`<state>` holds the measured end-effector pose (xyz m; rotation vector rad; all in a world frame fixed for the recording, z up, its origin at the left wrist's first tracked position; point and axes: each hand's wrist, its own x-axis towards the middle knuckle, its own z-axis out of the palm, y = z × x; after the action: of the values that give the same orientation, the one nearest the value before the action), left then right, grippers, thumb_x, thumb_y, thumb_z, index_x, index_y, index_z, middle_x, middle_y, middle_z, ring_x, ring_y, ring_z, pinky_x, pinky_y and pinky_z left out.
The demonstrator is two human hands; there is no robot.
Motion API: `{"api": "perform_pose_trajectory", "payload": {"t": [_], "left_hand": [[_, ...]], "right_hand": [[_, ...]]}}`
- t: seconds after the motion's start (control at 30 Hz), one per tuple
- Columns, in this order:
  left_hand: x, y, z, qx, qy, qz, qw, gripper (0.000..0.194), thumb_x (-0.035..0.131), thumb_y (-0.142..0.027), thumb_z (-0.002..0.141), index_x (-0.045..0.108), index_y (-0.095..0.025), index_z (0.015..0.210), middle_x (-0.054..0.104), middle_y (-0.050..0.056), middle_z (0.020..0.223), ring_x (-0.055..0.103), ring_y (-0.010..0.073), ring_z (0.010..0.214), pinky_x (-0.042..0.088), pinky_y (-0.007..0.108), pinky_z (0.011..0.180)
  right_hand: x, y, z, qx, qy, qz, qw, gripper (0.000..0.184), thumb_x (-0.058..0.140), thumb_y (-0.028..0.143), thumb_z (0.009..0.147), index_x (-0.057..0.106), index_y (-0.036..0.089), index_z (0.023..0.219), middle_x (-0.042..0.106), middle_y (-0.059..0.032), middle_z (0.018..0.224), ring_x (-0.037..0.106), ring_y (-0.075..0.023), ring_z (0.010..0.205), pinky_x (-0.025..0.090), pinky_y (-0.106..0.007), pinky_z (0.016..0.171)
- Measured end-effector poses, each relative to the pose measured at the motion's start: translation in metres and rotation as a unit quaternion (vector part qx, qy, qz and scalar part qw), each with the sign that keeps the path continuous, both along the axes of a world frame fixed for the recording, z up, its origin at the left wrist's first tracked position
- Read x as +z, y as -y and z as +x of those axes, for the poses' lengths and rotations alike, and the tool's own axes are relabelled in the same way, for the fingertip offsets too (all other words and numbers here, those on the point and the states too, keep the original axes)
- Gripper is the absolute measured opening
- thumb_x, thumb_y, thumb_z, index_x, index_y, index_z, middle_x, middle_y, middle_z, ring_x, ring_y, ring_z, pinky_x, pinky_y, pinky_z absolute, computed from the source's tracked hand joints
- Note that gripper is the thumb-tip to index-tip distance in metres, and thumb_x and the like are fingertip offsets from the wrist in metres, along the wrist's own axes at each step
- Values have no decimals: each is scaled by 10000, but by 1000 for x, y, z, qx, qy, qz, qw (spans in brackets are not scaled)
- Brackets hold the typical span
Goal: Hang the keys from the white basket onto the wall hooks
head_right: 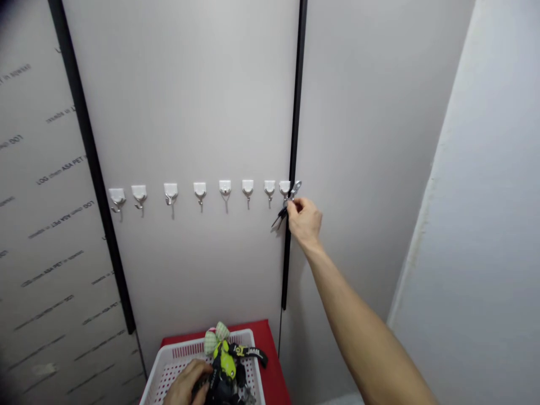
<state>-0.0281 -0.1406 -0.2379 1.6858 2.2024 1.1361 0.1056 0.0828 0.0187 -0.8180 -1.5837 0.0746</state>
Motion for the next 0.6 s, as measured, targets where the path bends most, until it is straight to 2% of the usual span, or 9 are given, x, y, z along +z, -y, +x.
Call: {"api": "perform_pose_trajectory", "payload": {"t": [0.1,0.17,0.2,0.27,0.33,0.4,0.5,0.6], "left_hand": [[10,3,4,7,20,-9,1000,187,368,-146,650,522,-182,749,560,55,795,501,142,775,391,232,725],[15,4,6,20,33,-15,999,194,351,-150,661,520,-176,753,555,57,807,496,143,790,383,241,736],[16,5,7,23,38,-20,999,197,347,-150,662,520,-174,753,553,55,811,494,143,795,379,244,741],[18,6,8,24,45,-33,998,203,345,-146,657,521,-173,753,550,48,818,490,139,802,372,243,746],[17,6,8,28,50,-48,997,207,343,-147,653,522,-174,755,548,40,818,486,134,804,365,237,743],[16,7,8,29,55,-62,996,209,341,-148,651,521,-175,754,547,32,812,483,130,796,360,230,732],[14,8,7,27,64,-79,994,202,348,-147,637,521,-171,740,548,24,794,481,126,772,354,222,710],[14,7,6,27,72,-91,993,198,355,-152,627,522,-165,733,548,22,796,475,125,768,345,220,709]], "right_hand": [[13,12,6,48,-43,29,998,270,385,321,657,549,114,712,566,-44,645,485,-115,556,362,-218,521],[6,25,7,97,10,6,995,228,401,289,646,547,120,694,567,-31,625,485,-111,546,363,-211,514],[-3,32,6,125,60,-16,990,201,413,272,636,546,127,677,568,-22,611,485,-108,538,363,-209,514],[-32,47,2,180,188,-68,963,159,424,243,625,546,144,648,571,-9,594,486,-103,531,361,-202,520],[-69,61,-3,216,320,-110,916,153,408,228,638,545,162,632,576,-5,591,490,-100,535,352,-195,524],[-105,73,-8,225,425,-126,868,170,384,217,657,544,176,617,578,-10,586,496,-101,537,335,-192,516],[-147,88,-16,211,512,-129,823,192,365,189,664,553,181,626,597,-47,632,524,-128,586,322,-206,522],[-171,99,-23,205,558,-135,793,201,370,154,641,569,177,664,607,-81,709,540,-157,661,324,-221,548]]}}
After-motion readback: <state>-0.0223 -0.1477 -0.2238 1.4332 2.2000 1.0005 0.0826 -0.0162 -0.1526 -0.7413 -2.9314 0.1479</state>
